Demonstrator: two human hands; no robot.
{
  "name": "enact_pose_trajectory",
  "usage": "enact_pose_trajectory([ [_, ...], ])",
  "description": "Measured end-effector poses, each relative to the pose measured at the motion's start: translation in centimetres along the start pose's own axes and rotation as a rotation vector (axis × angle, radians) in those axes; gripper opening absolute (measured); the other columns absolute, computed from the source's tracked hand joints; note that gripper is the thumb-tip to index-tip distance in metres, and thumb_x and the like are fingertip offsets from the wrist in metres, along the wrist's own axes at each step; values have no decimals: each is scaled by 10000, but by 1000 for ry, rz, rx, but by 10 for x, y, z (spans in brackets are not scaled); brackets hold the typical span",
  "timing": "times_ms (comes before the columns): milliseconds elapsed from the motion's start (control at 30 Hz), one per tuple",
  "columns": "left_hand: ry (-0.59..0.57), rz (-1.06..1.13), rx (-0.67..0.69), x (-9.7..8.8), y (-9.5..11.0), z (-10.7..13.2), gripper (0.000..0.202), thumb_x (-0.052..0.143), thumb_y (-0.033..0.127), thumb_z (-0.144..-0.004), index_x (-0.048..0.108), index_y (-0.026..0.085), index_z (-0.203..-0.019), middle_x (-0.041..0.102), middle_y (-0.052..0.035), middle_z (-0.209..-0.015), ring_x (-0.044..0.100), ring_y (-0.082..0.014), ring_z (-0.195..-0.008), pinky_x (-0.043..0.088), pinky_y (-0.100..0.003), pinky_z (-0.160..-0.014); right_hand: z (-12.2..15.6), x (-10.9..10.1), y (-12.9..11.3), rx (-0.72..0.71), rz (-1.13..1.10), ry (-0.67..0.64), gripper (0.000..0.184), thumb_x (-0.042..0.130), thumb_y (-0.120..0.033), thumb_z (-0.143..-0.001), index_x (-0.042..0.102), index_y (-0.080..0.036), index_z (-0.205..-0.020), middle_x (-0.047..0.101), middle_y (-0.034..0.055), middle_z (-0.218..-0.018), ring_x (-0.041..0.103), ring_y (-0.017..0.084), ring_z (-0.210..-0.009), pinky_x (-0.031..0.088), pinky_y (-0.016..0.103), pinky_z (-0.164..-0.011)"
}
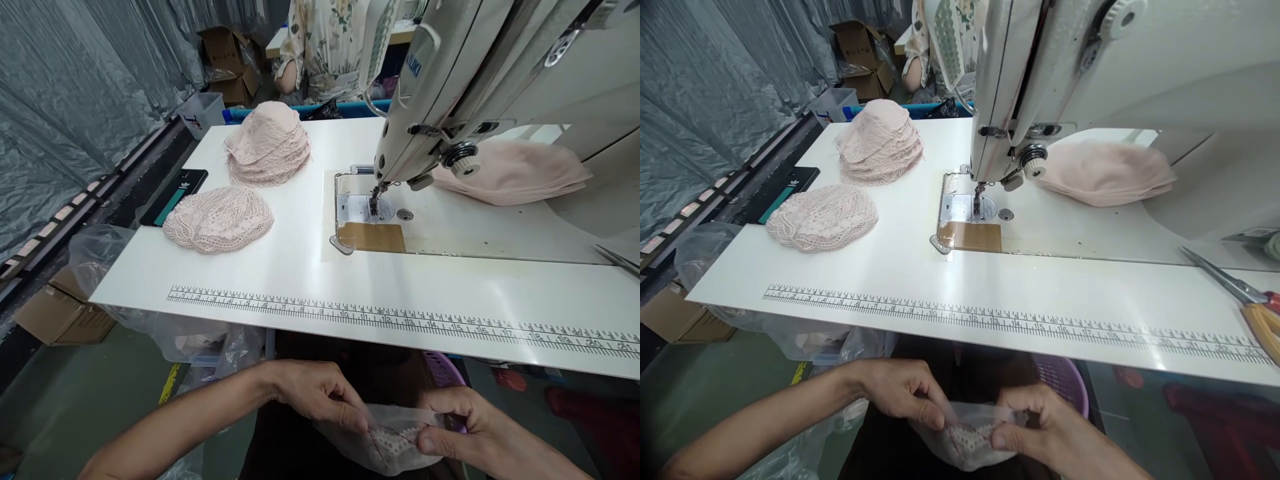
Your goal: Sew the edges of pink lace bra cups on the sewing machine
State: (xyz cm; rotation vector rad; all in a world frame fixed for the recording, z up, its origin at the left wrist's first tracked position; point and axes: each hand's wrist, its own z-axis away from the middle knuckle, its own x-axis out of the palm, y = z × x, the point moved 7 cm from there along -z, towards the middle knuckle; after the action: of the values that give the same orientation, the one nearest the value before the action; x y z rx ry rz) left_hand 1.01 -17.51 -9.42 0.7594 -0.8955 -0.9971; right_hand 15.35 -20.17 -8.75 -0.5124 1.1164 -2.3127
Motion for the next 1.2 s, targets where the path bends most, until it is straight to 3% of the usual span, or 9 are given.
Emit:
enact_pose_trajectory([
  [67, -1, 26, 22, 3, 2, -1, 558, 658, 586, -681, 665, 188, -1072, 698, -11, -988, 632, -165, -948, 445, -196, -861, 0, 0, -1, -3, -7, 4, 357, 700, -472, -704, 540, -172, -596, 394, -66, -561, 319, 74, -551, 273, 194, -528],
  [233, 44, 59, 0, 4, 1, -6, 265, 736, 324, -712, 713, 205, -947, 716, 36, -828, 649, -113, -815, 458, -157, -792, 0, 2, -2, 2, -4, -13, 342, 691, -491, -701, 586, -176, -615, 428, -58, -572, 343, 80, -558, 286, 197, -528],
  [333, 69, 110, -33, 1, -4, -7, 257, 753, 266, -688, 717, 198, -933, 714, 39, -799, 644, -102, -796, 457, -144, -785, 0, 1, -3, 18, 36, 7, 368, 690, -513, -685, 573, -180, -582, 408, -57, -552, 334, 87, -554, 294, 205, -535],
  [633, 5, 253, -113, 5, -14, -4, 415, 819, 333, -565, 718, 193, -943, 697, 44, -770, 646, -137, -791, 474, -220, -838, -3, 1, 0, 14, 61, -1, 307, 692, -476, -695, 605, -198, -598, 439, -55, -561, 362, 95, -569, 343, 201, -578],
  [900, 88, 262, -160, 1, -15, -3, 342, 830, 321, -543, 740, 203, -851, 681, 51, -686, 601, -89, -646, 472, -171, -741, -2, 1, -3, 33, 37, 31, 290, 723, -460, -659, 616, -204, -574, 469, -52, -551, 366, 100, -568, 356, 203, -580],
  [1200, 102, 170, -182, 1, -3, 4, 408, 835, 372, -511, 736, 235, -883, 686, 48, -734, 612, -121, -740, 451, -192, -771, -5, 8, -11, 7, 37, 3, 302, 708, -449, -689, 594, -194, -572, 409, -60, -543, 334, 87, -549, 320, 203, -552],
])
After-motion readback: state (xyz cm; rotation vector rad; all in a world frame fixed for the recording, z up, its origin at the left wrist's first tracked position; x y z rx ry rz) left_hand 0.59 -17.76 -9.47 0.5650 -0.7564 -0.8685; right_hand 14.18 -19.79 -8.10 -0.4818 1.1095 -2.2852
